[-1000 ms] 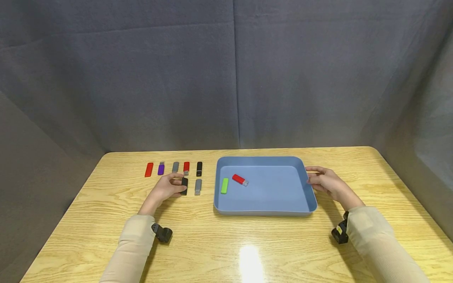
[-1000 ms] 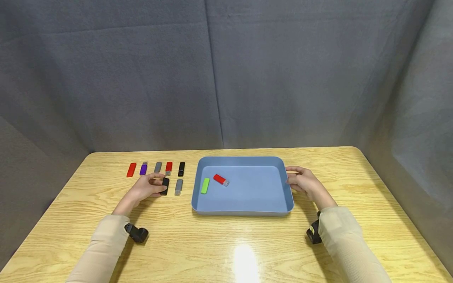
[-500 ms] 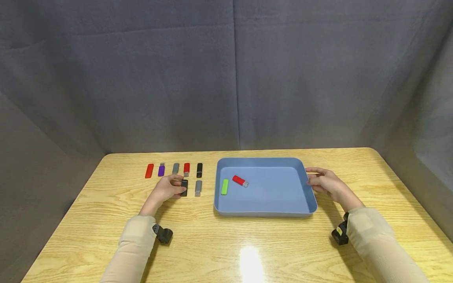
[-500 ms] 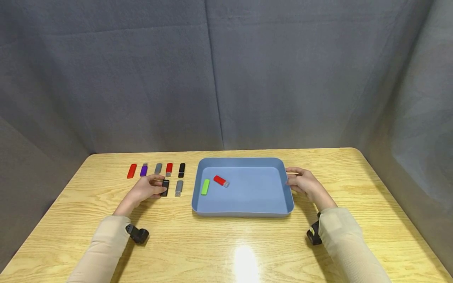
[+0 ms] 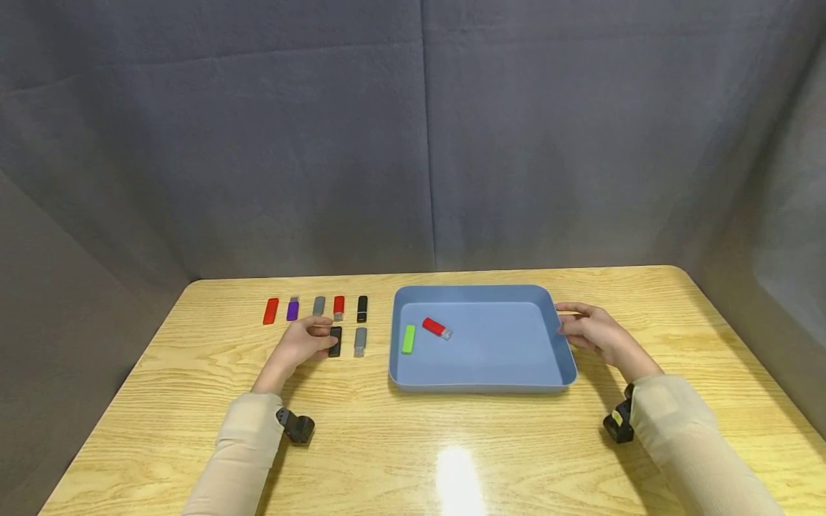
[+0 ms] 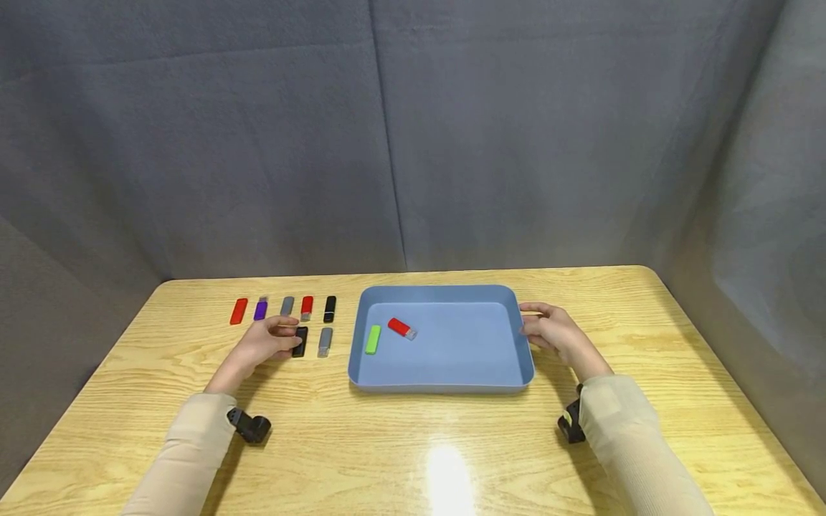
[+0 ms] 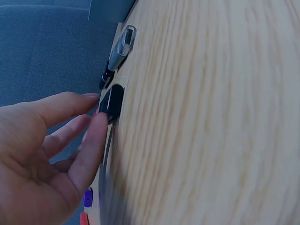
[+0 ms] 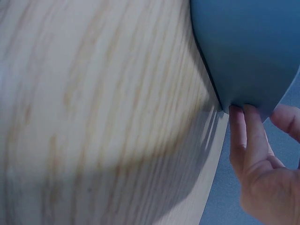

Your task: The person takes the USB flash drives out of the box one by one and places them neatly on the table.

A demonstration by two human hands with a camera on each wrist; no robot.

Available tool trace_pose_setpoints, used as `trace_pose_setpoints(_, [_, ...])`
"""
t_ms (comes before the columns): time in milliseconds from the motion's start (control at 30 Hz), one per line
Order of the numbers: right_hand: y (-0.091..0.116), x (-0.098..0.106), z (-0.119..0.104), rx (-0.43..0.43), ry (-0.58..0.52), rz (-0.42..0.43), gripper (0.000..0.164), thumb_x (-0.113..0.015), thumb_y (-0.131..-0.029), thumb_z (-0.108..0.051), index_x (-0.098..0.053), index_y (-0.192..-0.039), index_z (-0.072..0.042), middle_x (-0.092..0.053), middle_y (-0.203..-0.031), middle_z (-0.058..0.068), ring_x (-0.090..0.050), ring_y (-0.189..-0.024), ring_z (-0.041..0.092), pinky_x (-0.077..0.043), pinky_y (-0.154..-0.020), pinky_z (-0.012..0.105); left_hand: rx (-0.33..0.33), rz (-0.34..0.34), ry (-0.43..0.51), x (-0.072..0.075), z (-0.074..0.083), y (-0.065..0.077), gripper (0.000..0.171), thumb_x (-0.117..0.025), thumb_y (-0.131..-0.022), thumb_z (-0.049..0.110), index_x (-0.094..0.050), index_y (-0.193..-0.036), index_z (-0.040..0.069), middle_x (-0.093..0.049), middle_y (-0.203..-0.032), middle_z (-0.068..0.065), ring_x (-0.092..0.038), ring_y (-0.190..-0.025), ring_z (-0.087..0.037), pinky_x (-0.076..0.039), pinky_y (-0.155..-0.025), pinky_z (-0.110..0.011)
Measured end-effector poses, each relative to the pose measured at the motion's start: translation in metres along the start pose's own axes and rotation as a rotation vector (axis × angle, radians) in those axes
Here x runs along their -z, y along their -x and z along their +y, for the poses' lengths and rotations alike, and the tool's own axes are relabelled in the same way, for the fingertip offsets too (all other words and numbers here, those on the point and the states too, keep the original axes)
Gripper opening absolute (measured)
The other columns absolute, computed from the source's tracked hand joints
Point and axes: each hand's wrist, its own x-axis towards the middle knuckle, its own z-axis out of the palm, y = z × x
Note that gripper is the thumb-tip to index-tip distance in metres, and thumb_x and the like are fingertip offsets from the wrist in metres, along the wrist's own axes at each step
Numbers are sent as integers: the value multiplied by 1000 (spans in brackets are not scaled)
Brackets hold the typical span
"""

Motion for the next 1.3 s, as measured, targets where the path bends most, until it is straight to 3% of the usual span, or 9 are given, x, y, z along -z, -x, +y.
trace_pose_setpoints(167, [-1, 0, -1, -3, 5, 1, 65, -53, -94, -6, -19, -148, 9, -33, -146, 34, -57, -87, -9, -52, -79, 13, -35, 72, 45, -1, 2, -3, 46, -59, -92, 5, -47, -135, -6, -55, -121, -23, -61, -90, -13, -57, -74, -23])
trace_pose_setpoints(300, [-2, 0, -2, -7, 12, 4, 65, -53, -94, -6, -19, -148, 9, -32, -147, 34, -57, -87, -9, -52, -79, 13, -72, 117, 102, -4, 7, -5, 44, -57, -93, 6, -48, -133, -6, -55, -117, -19, -62, -94, -17, -57, -77, -24])
trace_pose_setpoints(467, [-3, -1, -3, -1, 15, 13, 64, -53, -94, -5, -21, -147, 9, -40, -142, 30, -57, -85, -9, -52, -78, 13, -127, 143, 143, -13, 22, -4, 41, -56, -93, 6, -49, -131, -8, -54, -123, -26, -63, -95, -17, -57, -84, -28])
trace_pose_setpoints(567, [-3, -1, -3, 2, 21, 13, 64, -53, -94, -6, -20, -147, 9, -40, -142, 31, -58, -85, -9, -52, -77, 13, -152, 141, 141, -20, 31, -3, 41, -56, -93, 6, -49, -132, -7, -54, -123, -26, -61, -92, -15, -57, -87, -33])
trace_pose_setpoints(667, [-2, 0, -3, 3, 18, 9, 65, -53, -94, -6, -20, -147, 9, -47, -136, 30, -58, -86, -9, -52, -78, 13, -175, 132, 139, -29, 38, -3, 42, -56, -93, 6, -49, -133, -6, -54, -124, -26, -63, -96, -24, -56, -88, -36])
trace_pose_setpoints(833, [-2, 0, -2, 0, 7, 8, 65, -54, -93, -5, -20, -147, 10, -57, -126, 18, -58, -86, -9, -53, -78, 14, -201, 122, 167, -45, 51, -5, 41, -59, -91, 4, -52, -130, -5, -56, -122, -26, -63, -90, -15, -55, -78, -21])
trace_pose_setpoints(900, [-3, 0, -2, -5, 11, 11, 65, -54, -93, -5, -20, -147, 9, -51, -134, 25, -58, -86, -9, -53, -78, 14, -213, 117, 175, -51, 56, -5, 40, -59, -90, 3, -53, -129, -7, -57, -120, -27, -62, -89, -12, -54, -76, -18])
trace_pose_setpoints(967, [-3, -1, -1, -10, 18, 14, 65, -54, -94, -5, -20, -147, 9, -43, -141, 28, -58, -86, -9, -53, -78, 14, -221, 108, 165, -57, 61, -4, 40, -59, -90, 3, -53, -129, -7, -57, -121, -27, -64, -94, -19, -55, -78, -21])
trace_pose_setpoints(1300, [-2, 0, 1, -15, 17, 6, 65, -53, -94, -6, -19, -148, 8, -33, -146, 33, -58, -87, -8, -52, -79, 14, -254, 60, 146, -84, 76, -4, 39, -61, -87, 1, -56, -126, -5, -60, -120, -27, -63, -107, -34, -55, -83, -27])
